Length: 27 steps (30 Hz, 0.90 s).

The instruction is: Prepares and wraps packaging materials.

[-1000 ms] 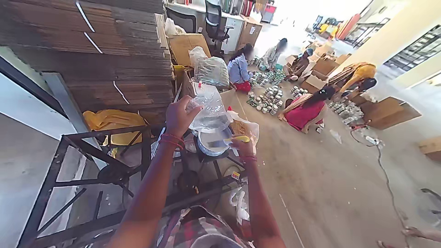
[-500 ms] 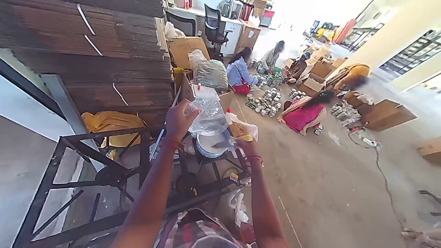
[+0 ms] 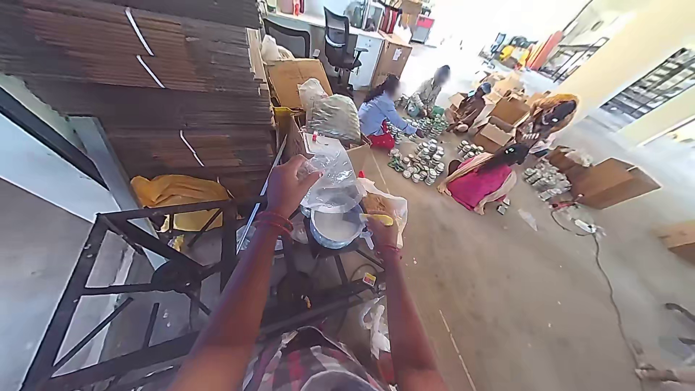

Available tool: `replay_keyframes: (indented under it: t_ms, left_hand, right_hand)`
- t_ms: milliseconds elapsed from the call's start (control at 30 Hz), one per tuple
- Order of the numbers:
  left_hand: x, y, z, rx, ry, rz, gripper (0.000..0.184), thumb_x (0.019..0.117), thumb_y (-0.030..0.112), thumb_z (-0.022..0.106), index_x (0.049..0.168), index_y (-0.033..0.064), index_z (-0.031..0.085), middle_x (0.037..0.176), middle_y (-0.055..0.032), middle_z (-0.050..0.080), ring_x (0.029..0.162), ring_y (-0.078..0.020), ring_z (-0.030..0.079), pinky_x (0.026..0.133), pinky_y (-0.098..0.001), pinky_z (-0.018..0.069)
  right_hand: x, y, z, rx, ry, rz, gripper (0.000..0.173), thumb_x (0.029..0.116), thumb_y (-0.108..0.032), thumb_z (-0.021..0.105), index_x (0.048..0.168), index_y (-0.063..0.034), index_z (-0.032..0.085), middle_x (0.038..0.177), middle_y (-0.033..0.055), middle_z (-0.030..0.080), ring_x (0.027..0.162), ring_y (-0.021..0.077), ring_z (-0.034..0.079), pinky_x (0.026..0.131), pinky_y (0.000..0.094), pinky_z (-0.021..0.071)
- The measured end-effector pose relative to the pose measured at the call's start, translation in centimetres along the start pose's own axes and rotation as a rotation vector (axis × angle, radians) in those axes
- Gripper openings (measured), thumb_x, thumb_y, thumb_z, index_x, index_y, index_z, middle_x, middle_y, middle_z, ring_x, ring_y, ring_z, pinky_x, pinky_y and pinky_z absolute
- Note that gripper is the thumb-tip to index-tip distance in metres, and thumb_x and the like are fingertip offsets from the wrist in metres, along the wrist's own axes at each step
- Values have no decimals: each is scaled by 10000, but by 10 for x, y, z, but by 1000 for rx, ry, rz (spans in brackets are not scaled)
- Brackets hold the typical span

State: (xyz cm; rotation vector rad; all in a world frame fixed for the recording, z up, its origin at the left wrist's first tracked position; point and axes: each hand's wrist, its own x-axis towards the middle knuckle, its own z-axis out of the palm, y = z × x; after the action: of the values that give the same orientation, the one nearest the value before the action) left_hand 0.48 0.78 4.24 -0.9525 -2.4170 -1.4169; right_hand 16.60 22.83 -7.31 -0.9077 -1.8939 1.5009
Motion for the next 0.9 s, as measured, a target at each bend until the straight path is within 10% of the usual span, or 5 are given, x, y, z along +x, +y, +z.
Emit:
replay_keyframes:
  t_ms: [900]
  left_hand:
    - [77, 56, 59, 331, -560, 178, 344, 984, 267, 673, 1145, -37, 669, 1047, -277, 685, 1036, -483, 649, 895, -694, 469]
  right_hand:
    - [-22, 17, -19, 33, 85, -27, 172, 888, -55, 754, 1047, 8, 732, 903, 119, 745, 740, 168, 723, 721, 354, 629]
